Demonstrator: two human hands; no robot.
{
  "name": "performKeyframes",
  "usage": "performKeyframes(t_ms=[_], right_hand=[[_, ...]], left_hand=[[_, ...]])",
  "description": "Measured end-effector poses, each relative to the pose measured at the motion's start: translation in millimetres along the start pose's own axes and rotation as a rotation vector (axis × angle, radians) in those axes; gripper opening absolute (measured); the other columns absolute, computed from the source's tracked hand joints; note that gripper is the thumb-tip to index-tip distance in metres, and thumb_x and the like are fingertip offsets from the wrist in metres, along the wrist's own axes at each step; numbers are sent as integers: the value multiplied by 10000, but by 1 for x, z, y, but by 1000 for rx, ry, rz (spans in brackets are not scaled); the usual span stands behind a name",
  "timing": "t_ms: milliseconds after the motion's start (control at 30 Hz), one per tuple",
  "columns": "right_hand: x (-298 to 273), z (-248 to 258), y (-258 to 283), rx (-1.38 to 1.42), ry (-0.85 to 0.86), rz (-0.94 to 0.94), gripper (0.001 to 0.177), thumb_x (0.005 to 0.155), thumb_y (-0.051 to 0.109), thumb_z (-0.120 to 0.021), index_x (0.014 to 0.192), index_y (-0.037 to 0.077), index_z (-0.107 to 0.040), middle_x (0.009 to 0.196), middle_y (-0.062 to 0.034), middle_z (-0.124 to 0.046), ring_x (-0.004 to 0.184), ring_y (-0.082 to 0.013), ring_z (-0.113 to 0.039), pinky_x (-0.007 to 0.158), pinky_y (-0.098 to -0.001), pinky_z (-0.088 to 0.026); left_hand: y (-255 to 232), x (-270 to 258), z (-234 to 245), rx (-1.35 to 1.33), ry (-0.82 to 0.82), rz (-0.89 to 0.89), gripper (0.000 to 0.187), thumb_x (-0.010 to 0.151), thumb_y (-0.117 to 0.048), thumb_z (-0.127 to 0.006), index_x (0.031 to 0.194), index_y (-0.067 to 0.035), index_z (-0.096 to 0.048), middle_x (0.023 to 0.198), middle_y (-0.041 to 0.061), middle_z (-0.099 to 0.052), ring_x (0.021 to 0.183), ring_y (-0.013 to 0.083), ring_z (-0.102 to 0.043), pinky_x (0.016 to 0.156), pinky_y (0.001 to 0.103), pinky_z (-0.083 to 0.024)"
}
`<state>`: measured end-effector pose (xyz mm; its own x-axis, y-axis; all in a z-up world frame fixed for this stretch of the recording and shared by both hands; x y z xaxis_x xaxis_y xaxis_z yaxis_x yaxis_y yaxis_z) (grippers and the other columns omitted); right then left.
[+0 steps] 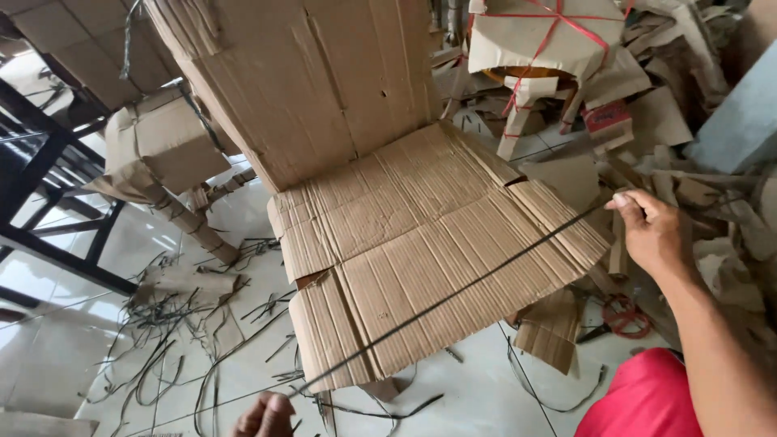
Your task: Wrapping a wooden chair in cardboard and securing it with plastic straps for transport.
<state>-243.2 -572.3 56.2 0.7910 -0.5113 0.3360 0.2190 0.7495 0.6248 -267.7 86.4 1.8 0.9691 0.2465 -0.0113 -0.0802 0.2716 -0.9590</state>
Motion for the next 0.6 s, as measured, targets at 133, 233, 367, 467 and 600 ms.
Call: performKeyframes(t_ms=[133,233,367,467,600], right_hand=[[36,-38,-27,66,-18,5,337,1194,302,-490,1082,110,-743,1050,-125,-738,838,-307,-629,687,-437,-435],[43,-58,-38,178,35,-110,403,1153,417,-462,1059,126,-724,859,-61,-530,687,-219,-461,581,-375,-327],[36,-58,-18,247,300,-549,958,809,758,-398,1565,169,-401,1627,-145,-368,1441,-390,-414,1178,-653,-290],[19,-33,32,820,374,-664,480,1026,350,-527,1394,49,-596,1272,-192,-662,1088,-393,-647,910,-542,-536],[27,-114,-95,1084,339,-712,245,1082,332,-600,1103,105,-691,1001,-75,-696,853,-276,-681,744,-410,-577]], left_hand=[[-47,24,-19,287,13,-364,275,1060,-228,-521,833,-90,-592,645,-56,-394,524,39,-350,535,203,-272],[-12,49,-47,-171,-131,99,349,1048,-320,-631,830,-50,-671,633,14,-504,543,105,-413,536,270,-312],[-29,53,-65,295,-48,364,492,1002,-524,-494,1072,-93,-723,946,112,-738,924,216,-616,854,348,-424],[-12,55,-73,-174,-155,410,342,1019,-391,-658,1034,-57,-730,842,66,-652,823,139,-554,728,280,-405],[-46,54,-82,-177,-291,629,525,922,-357,-717,1246,56,-734,1189,139,-735,1119,180,-613,969,310,-414]])
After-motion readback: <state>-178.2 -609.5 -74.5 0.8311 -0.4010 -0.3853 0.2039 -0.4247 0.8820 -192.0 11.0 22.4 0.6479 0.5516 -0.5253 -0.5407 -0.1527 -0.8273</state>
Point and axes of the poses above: each hand's wrist, its own x-axis towards the middle knuckle, its own z-axis out of the back of the hand, y = z × x, the point moved 2 cm from there along x, towards the middle knuckle
